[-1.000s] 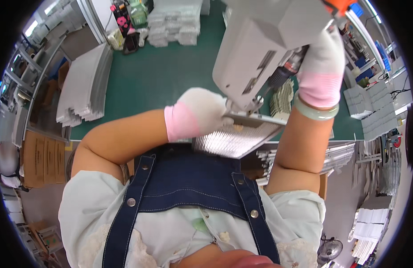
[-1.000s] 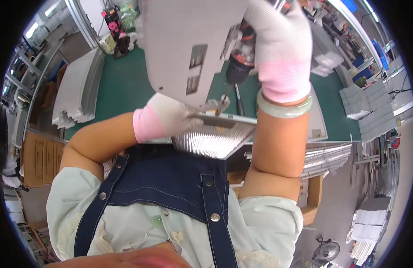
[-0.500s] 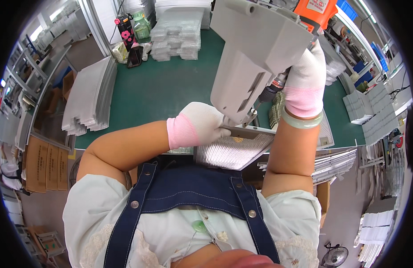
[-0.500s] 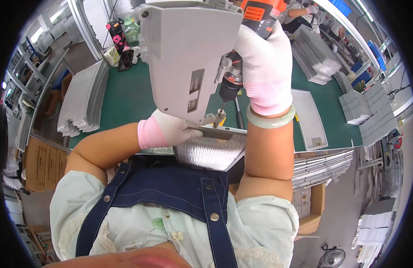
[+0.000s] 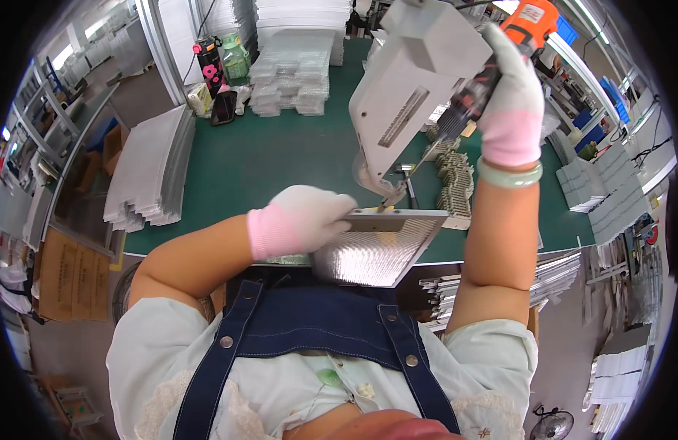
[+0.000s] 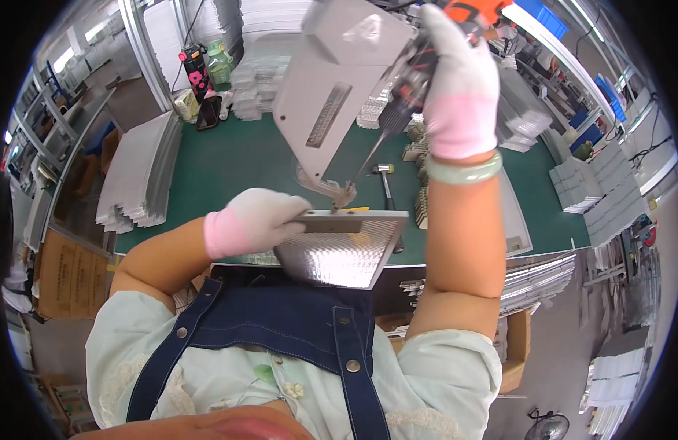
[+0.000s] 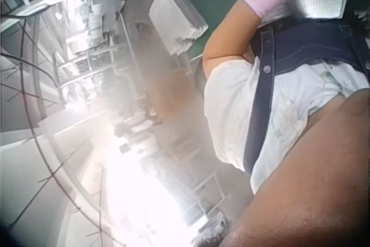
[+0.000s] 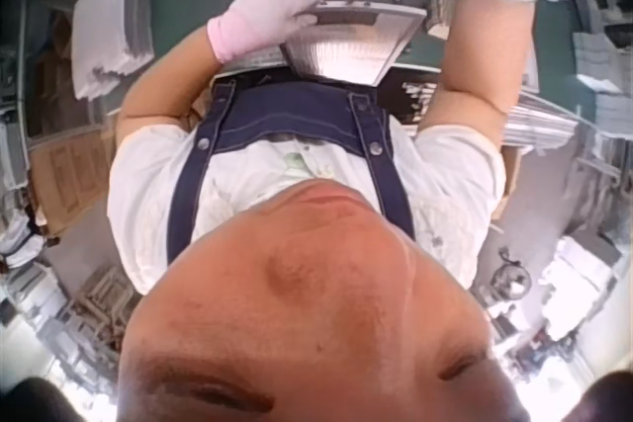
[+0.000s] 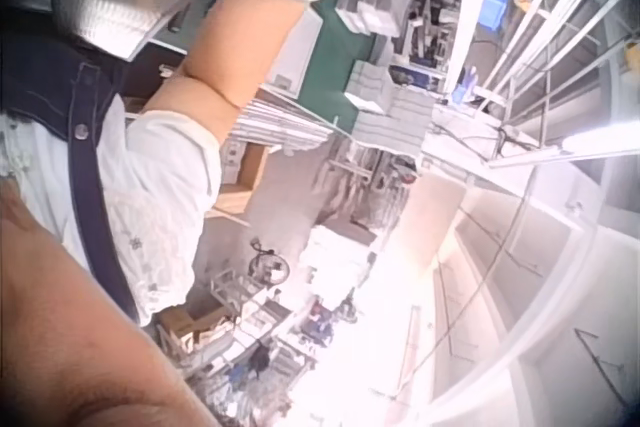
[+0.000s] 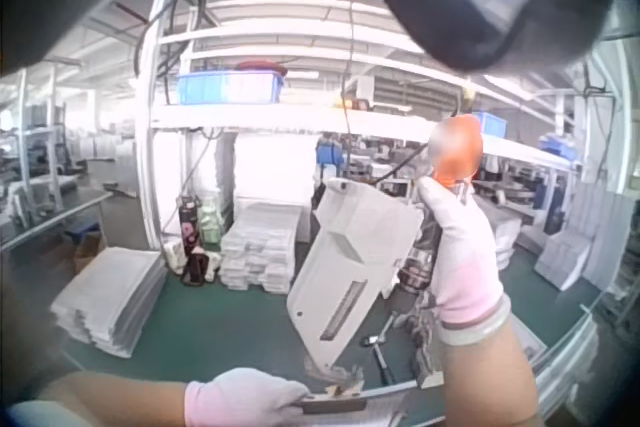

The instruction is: The person assembles air filters by placing a mesh sheet onto a workbench, positioning a plastic component, and inserting metal frame pieces. They then use a handheld tool to secure the frame to the mesh and component, repeating the process for multiple units.

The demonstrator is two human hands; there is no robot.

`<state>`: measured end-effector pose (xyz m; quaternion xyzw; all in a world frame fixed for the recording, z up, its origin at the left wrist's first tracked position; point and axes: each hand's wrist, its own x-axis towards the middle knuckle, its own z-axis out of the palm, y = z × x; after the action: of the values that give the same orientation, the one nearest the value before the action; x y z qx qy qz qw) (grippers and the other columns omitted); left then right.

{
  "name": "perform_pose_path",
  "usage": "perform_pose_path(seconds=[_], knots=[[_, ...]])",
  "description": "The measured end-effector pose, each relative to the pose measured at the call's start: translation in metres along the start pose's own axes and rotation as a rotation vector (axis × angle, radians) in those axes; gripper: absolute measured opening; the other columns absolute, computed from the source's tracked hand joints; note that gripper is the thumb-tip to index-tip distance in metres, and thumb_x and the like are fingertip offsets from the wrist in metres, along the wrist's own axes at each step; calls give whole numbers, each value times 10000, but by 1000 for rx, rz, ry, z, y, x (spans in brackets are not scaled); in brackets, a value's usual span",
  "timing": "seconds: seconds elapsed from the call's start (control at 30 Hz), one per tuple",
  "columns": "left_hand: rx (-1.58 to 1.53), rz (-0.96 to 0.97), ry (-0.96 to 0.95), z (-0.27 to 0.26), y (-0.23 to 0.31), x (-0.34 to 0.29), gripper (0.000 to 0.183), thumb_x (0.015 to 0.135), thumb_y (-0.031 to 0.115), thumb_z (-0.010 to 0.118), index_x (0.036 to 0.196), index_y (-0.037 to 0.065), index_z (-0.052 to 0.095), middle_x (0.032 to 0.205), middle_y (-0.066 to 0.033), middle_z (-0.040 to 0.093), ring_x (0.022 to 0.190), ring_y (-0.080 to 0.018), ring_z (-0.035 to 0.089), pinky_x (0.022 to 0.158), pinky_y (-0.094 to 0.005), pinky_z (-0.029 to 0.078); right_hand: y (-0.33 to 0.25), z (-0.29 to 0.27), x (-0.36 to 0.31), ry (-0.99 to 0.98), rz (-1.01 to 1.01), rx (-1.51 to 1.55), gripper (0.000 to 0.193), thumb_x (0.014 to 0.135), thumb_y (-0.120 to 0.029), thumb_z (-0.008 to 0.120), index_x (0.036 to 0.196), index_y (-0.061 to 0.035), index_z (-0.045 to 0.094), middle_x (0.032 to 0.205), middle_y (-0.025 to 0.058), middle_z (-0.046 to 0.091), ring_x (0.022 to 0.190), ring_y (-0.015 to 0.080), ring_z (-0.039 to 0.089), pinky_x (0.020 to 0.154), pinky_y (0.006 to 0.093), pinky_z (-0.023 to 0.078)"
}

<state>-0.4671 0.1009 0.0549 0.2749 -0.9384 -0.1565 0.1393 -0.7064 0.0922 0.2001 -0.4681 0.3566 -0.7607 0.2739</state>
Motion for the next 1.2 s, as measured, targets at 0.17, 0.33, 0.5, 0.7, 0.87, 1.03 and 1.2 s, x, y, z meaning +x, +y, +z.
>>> perform_pose_path(seconds=[0.17, 0.33, 0.5, 0.7, 0.87, 1.03, 1.2], knots=[[47, -115, 83, -57, -10, -66, 227, 887, 179, 622, 1083, 70, 654, 937, -166, 683, 860, -364, 664, 761, -422, 540, -2, -35, 46, 54, -267, -230, 256, 895, -284, 704, 1032, -72, 663, 770, -1, 638, 619, 75, 582, 571, 236, 481], [118, -281, 672, -122, -14, -156, 426, 977, 329, 617, 1159, -56, 604, 945, -89, 678, 835, -120, 619, 728, -246, 474, 1, -79, 61, 131, -358, -665, 275, 885, -298, 722, 1021, -68, 656, 751, -19, 631, 631, 59, 571, 585, 227, 463], [455, -178, 903, -69, -34, -141, 332, 892, -30, 651, 1222, -14, 617, 1093, -133, 679, 995, -240, 657, 896, -349, 517, 17, -79, 38, 132, -359, -412, 210, 885, -224, 726, 980, -55, 647, 746, -30, 623, 605, 44, 532, 574, 211, 428], [371, 86, 386, 30, -67, -86, 262, 747, 122, 572, 968, -15, 603, 925, -132, 625, 792, -296, 603, 688, -387, 480, 44, -75, -18, 79, -192, -326, 213, 910, -135, 650, 1079, -33, 573, 742, 28, 645, 495, 42, 521, 413, 182, 369], [260, 103, 345, 102, -69, -90, 276, 765, 127, 594, 1023, 29, 596, 980, -103, 598, 932, -294, 605, 781, -368, 502, 70, -91, -39, 33, -189, -255, 369, 888, -76, 669, 1222, 5, 534, 820, 67, 651, 642, 117, 604, 597, 230, 478], [152, -41, 176, 127, -71, -100, 312, 800, 146, 620, 1095, 58, 570, 1061, -101, 574, 941, -311, 586, 777, -394, 499, 83, -97, -46, 10, -99, -231, 331, 877, -35, 670, 1183, -9, 547, 876, 57, 640, 731, 128, 612, 709, 276, 503], [46, -9, 19, 136, -86, -105, 346, 832, 216, 657, 1111, 40, 552, 1130, -125, 553, 998, -333, 570, 818, -407, 489, 80, -100, -47, 135, -193, -290, 163, 861, -118, 729, 966, -31, 641, 824, 52, 686, 653, 113, 628, 592, 237, 480]])
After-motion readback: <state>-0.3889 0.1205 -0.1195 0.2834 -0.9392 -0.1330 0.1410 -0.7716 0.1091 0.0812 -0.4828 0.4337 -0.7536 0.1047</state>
